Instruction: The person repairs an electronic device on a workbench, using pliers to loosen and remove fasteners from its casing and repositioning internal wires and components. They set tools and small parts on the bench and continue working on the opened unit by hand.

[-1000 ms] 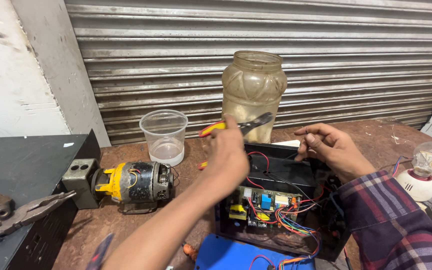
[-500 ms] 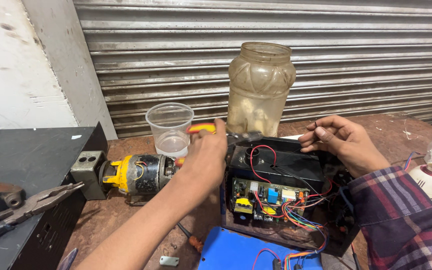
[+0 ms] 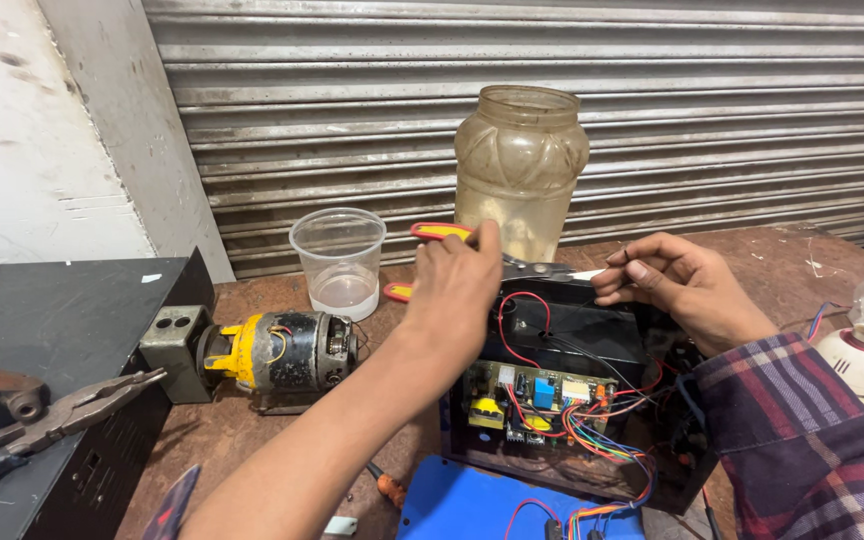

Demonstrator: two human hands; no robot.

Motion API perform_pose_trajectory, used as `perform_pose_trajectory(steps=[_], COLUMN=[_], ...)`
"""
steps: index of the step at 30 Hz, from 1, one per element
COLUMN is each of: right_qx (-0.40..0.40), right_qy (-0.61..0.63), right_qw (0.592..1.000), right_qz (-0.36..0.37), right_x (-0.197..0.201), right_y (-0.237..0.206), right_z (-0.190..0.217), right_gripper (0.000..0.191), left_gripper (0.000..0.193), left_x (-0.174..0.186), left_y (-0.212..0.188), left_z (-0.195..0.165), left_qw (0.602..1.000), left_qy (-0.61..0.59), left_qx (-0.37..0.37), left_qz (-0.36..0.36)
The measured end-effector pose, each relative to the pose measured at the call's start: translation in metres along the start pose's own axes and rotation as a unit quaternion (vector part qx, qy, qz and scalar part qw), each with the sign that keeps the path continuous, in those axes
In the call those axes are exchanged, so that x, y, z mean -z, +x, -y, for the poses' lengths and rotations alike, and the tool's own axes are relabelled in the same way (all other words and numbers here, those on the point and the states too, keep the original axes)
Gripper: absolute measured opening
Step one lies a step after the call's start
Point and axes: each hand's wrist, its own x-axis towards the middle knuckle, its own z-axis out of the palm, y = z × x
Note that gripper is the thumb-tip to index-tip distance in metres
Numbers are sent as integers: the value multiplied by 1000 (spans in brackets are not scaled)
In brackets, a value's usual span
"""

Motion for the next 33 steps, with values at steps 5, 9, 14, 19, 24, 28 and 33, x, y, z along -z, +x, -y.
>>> perform_pose_trajectory(steps=[5,9,14,19,24,28,33], right_qx=[2,5,7,0,0,0,4], right_qy=[24,27,37,34,29,24,32], right_qw=[1000,1000,999,999,1000,1000,999], right_qz=[8,1,-1,-2,-7,-7,-14], right_x=[0,0,-3,-4,-6,-7,-6], right_y=[-1,-1,-1,-4,-4,-5,-6], right_z=[0,0,-2,-1,1,2,3], right_gripper=[21,21,22,25,26,25,25], left_gripper=[60,72,70,71,71,65,70], left_x=[-6,-9,-10,-16,-21,-15,-9], left_y=[21,27,25,27,27,24,27], left_z=[-28,-41,-44,-50,-56,-62,-63], left_qw=[994,987,982,983,980,986,995], left_qy=[-71,-91,-117,-117,-125,-88,-37], left_qx=[49,82,73,67,87,93,44], left_qz=[69,103,132,127,127,105,80])
